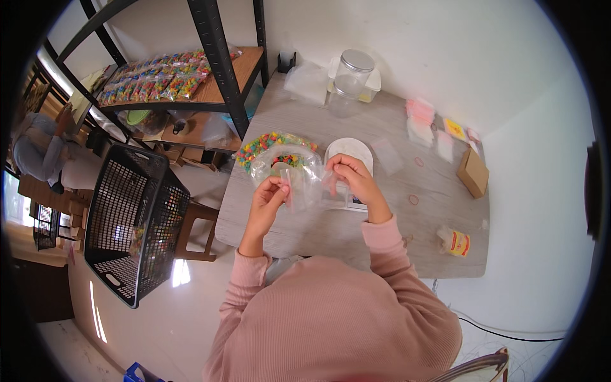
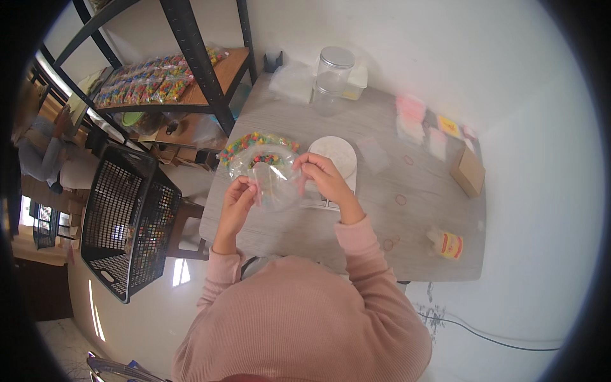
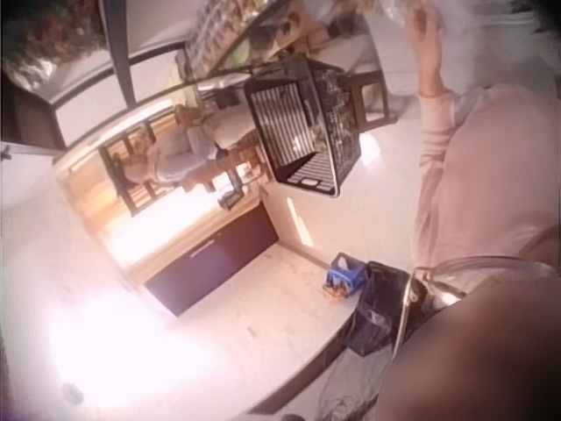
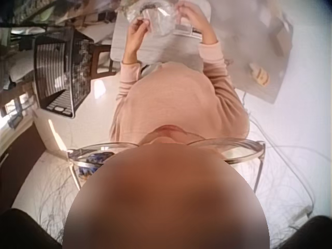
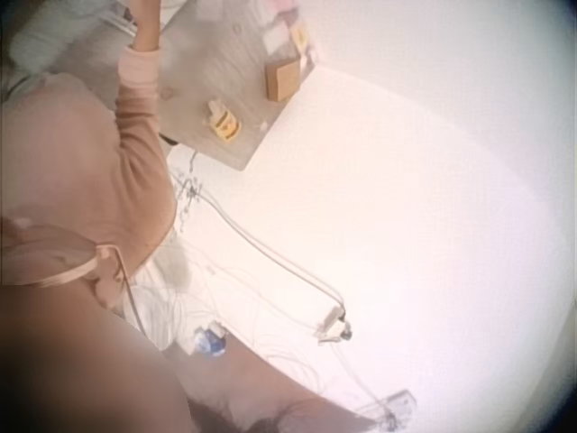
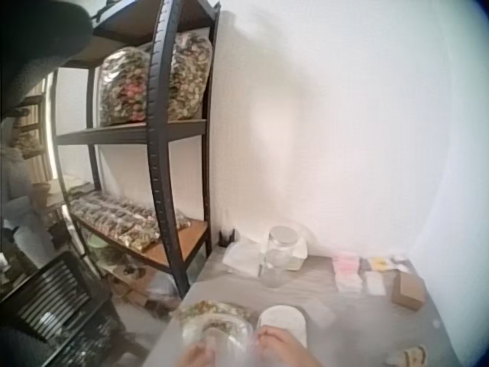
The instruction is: The person scoops colorful candies from a large bag into small plastic bags using a scoop and a digital scale. They weigh each portion, adjust the amount as needed, and place the filled bags into a black basket.
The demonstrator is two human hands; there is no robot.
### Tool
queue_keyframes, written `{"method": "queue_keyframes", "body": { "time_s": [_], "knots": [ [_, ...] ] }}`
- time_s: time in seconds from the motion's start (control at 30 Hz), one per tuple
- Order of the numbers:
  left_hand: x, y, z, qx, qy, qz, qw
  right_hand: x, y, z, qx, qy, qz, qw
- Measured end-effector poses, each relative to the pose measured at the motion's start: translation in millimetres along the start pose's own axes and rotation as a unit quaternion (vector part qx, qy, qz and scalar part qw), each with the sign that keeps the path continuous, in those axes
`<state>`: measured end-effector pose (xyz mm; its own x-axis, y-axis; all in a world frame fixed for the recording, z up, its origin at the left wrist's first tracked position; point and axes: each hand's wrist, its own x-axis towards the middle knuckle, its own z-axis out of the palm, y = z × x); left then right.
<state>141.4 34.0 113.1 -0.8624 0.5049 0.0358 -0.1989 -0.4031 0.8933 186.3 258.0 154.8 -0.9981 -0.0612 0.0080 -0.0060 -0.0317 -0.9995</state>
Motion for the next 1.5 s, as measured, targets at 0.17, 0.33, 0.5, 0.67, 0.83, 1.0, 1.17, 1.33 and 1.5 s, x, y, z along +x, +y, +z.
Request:
{"method": "queue_keyframes", "body": {
  "time_s": [0.17,0.33,0.5,0.67,0.83,1.0,1.17,1.33,1.5],
  "knots": [
    [-12.3,14.9,-9.3,0.045,0.077,0.070,0.994,7.0,10.0,15.6,-0.149,0.122,-0.094,0.977],
    [-24.2,36.3,-19.0,0.123,0.161,0.130,0.971,1.7,8.0,58.0,-0.155,0.158,-0.148,0.964],
    [-30.1,31.2,2.3,0.251,0.132,0.121,0.951,-1.6,9.5,104.1,-0.031,0.041,-0.119,0.992],
    [-28.3,22.9,7.3,0.187,0.099,0.071,0.975,0.9,19.8,102.0,0.061,0.059,-0.019,0.996],
    [-23.0,17.4,-4.3,0.165,0.094,0.067,0.979,-1.6,25.2,86.3,0.057,0.090,0.011,0.994],
    [-24.8,13.1,3.9,0.436,0.163,0.240,0.852,-3.0,24.6,87.7,-0.207,0.139,-0.083,0.965],
    [-25.1,9.9,13.4,0.460,0.113,0.280,0.835,-5.0,25.8,101.9,-0.166,0.152,-0.147,0.963],
    [-20.7,6.0,3.9,0.436,0.094,0.304,0.842,-4.9,32.8,94.6,-0.143,0.125,-0.138,0.972],
    [-1.6,-2.7,-9.0,0.338,0.267,0.323,0.843,-6.9,37.4,81.8,0.025,0.131,-0.086,0.987]
  ]
}}
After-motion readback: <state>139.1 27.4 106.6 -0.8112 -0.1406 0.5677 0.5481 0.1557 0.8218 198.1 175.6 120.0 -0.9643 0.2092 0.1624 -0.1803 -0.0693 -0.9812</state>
